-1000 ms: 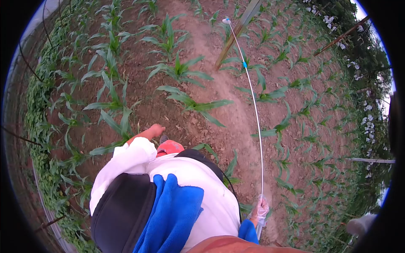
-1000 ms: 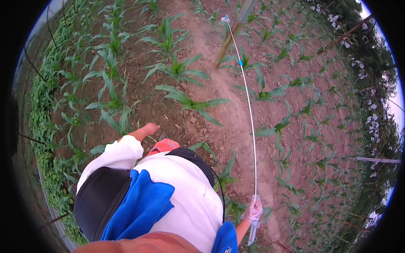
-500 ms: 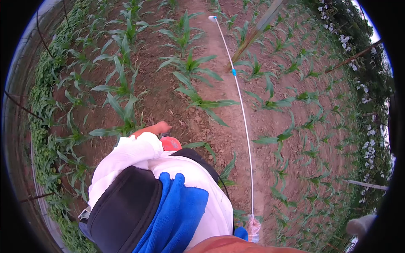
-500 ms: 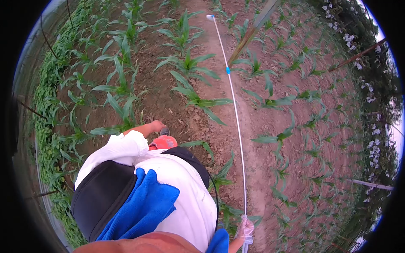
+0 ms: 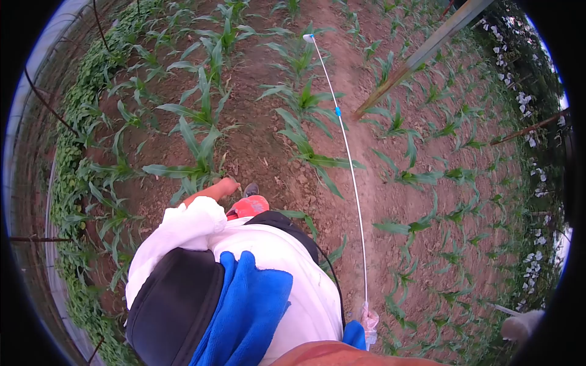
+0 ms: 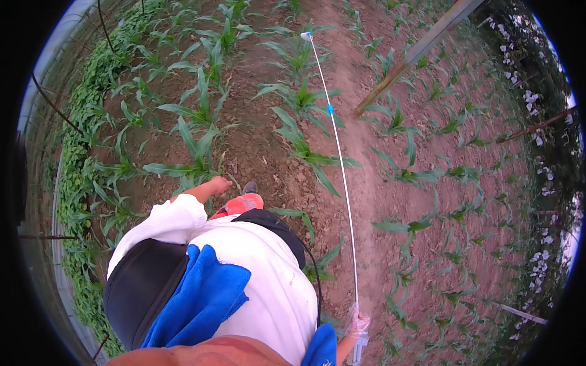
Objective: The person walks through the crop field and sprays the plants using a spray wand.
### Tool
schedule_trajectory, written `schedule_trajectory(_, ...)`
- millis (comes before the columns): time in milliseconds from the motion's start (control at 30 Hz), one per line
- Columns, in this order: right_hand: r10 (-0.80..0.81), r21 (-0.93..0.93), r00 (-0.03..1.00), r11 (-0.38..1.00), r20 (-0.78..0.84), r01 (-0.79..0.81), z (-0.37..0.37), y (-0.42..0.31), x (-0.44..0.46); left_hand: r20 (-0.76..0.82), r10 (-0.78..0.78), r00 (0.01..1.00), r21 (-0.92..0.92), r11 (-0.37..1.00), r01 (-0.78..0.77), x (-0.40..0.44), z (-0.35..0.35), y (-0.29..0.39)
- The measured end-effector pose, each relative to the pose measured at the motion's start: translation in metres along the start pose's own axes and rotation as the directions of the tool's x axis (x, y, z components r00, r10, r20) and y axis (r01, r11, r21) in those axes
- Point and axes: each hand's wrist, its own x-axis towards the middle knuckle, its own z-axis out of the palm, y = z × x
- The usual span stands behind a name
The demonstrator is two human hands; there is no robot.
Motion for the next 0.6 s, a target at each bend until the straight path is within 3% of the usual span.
schedule_trajectory(133, -0.044, 0.059, 0.999, 0.997, 0.019, 0.043, 0.013, 0.001, 0.019, 0.027, -0.073, 0.997, -0.113, 0.991, 0.076, -0.001, 0.024, -0.039)
schedule_trajectory(200, -0.037, 0.013, 0.999, 0.999, 0.011, 0.037, 0.022, -0.001, 0.028, -0.065, 0.124, 0.990, 0.224, 0.969, -0.107, -0.007, 0.031, -0.055)
schedule_trajectory(367, -0.054, -0.102, 0.998, 0.993, 0.019, 0.056, 0.040, -0.001, 0.062, -0.084, 0.106, 0.991, 0.223, 0.971, -0.085, -0.032, 0.022, -0.050)
schedule_trajectory(400, -0.059, -0.116, 0.998, 0.991, 0.028, 0.062, 0.049, -0.004, 0.069, -0.050, -0.034, 0.998, -0.002, 0.999, 0.034, -0.040, 0.014, -0.041)
schedule_trajectory(500, -0.078, -0.172, 0.995, 0.981, 0.061, 0.087, 0.079, -0.024, 0.093, -0.035, -0.076, 0.997, -0.036, 0.997, 0.075, -0.042, 0.015, -0.042)
schedule_trajectory(567, -0.050, -0.075, 0.993, 0.996, 0.105, 0.058, 0.113, -0.052, 0.100, -0.081, -0.128, 0.988, -0.206, 0.972, 0.109, -0.044, 0.017, -0.046)
schedule_trajectory(600, -0.103, 0.072, 0.989, 0.993, 0.107, 0.096, 0.131, -0.063, 0.104, -0.083, -0.153, 0.985, -0.259, 0.958, 0.127, -0.045, 0.017, -0.048)
